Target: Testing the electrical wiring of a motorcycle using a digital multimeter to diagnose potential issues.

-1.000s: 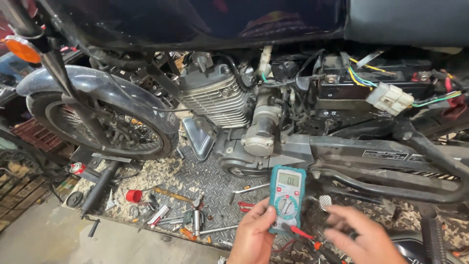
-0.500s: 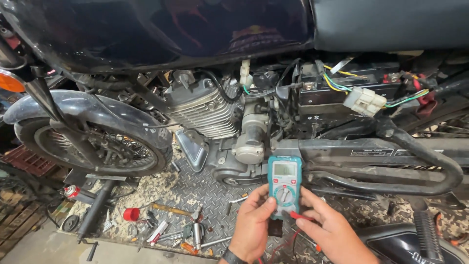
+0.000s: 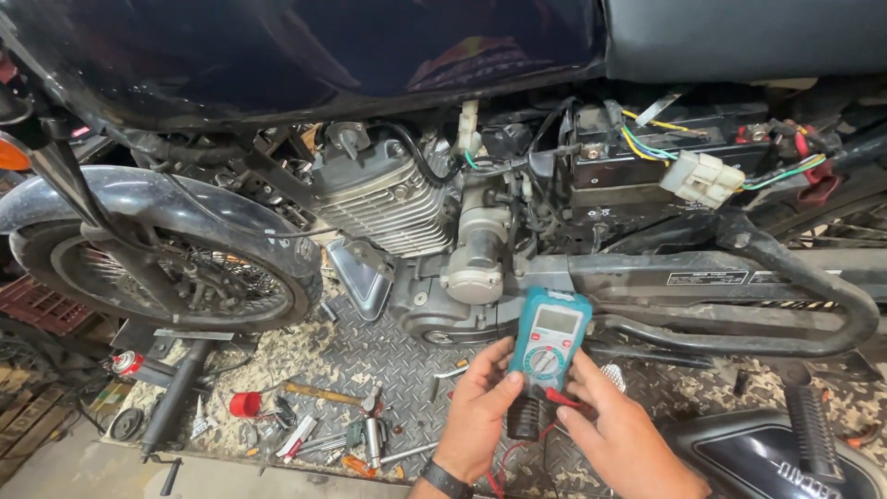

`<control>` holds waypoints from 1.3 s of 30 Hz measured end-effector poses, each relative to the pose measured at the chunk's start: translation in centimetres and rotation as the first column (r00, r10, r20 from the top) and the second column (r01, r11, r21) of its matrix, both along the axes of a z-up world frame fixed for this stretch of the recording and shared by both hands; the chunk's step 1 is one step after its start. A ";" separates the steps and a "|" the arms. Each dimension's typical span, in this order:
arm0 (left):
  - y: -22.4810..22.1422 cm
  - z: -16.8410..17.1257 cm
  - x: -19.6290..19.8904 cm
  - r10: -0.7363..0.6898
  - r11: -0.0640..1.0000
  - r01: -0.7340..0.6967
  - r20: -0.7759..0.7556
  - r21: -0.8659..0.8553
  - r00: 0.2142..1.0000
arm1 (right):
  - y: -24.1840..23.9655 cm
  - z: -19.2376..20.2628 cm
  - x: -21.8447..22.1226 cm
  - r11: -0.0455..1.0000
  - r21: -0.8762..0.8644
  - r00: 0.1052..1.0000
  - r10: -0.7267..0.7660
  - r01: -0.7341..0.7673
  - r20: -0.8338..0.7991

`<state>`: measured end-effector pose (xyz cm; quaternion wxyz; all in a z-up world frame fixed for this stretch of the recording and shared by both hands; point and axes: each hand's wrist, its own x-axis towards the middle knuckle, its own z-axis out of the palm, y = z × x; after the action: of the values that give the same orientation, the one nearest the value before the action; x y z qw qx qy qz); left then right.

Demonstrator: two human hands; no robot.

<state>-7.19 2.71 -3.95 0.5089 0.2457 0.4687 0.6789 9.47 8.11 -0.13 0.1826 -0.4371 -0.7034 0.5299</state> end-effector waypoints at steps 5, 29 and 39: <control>0.5 1.7 0.7 -0.003 0.998 -0.011 -0.213 -0.064 0.977 | 0.0 -0.9 0.3 0.999 0.001 0.999 -0.039 0.039 0.013; 0.0 0.8 -0.1 -0.022 0.999 0.038 -0.673 0.010 0.739 | -1.3 -11.4 5.2 0.938 -0.204 0.952 -0.245 0.280 0.181; -15.3 -24.6 -3.5 0.080 0.796 -0.345 -0.479 -0.497 0.874 | -2.4 -21.8 5.7 0.816 -0.521 0.690 0.529 -0.253 0.494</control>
<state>-10.72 -12.62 -28.60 0.3592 0.1722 0.7754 0.4899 15.16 5.68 -21.93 -0.2750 -0.4494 -0.6729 0.5193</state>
